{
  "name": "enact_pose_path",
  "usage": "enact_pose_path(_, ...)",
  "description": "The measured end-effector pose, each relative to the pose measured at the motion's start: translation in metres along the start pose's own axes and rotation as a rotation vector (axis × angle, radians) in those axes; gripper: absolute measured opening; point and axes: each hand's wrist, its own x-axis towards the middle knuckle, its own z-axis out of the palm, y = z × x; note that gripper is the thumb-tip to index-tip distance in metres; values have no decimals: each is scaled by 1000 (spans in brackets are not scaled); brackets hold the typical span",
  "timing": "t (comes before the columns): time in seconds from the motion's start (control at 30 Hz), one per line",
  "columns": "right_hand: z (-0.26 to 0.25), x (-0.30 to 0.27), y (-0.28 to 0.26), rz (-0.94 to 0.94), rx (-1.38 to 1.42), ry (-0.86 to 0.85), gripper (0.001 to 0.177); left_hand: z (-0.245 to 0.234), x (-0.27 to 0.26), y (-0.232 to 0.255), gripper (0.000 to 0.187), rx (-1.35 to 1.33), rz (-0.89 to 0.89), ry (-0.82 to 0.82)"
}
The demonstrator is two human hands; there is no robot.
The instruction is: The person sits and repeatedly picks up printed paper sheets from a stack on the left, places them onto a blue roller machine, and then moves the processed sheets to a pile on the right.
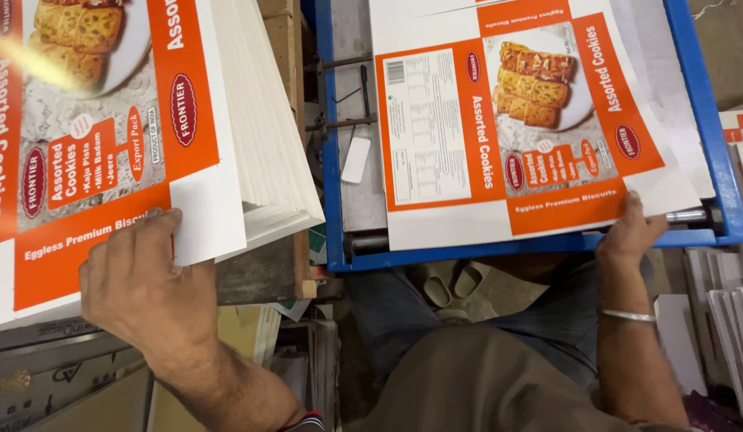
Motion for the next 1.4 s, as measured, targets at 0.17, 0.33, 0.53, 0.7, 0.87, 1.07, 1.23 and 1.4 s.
enact_pose_path(0.17, 11, -11, 13, 406, 45, -55, 32, -19, 17, 7, 36, 18, 13, -131)
enact_pose_path(0.33, 9, -41, 12, 608, 15, -268, 37, -37, 23, -13, 43, -166, 51, -288)
enact_pose_path(0.53, 50, -64, -35, 603, -52, -448, 40, -18, 10, -64, 17, -392, 1, -44)
enact_pose_path(0.7, 135, -100, -127, 486, 167, -801, 43, 4, 12, 3, 15, -255, 78, 237)
enact_pose_path(0.87, 196, -161, -195, 440, 510, -1207, 56, -7, 12, 143, 47, -259, 408, -181)
enact_pose_path(1.07, 216, -164, -192, 661, 472, -718, 53, -36, 15, 162, 54, -485, 440, -291)
enact_pose_path(1.23, 187, -77, -146, 441, 364, -427, 48, -63, 1, 110, 56, -406, 293, -277)
enact_pose_path(1.4, 114, -11, -76, 267, 285, -214, 41, -42, 13, 60, 57, -177, 119, -210)
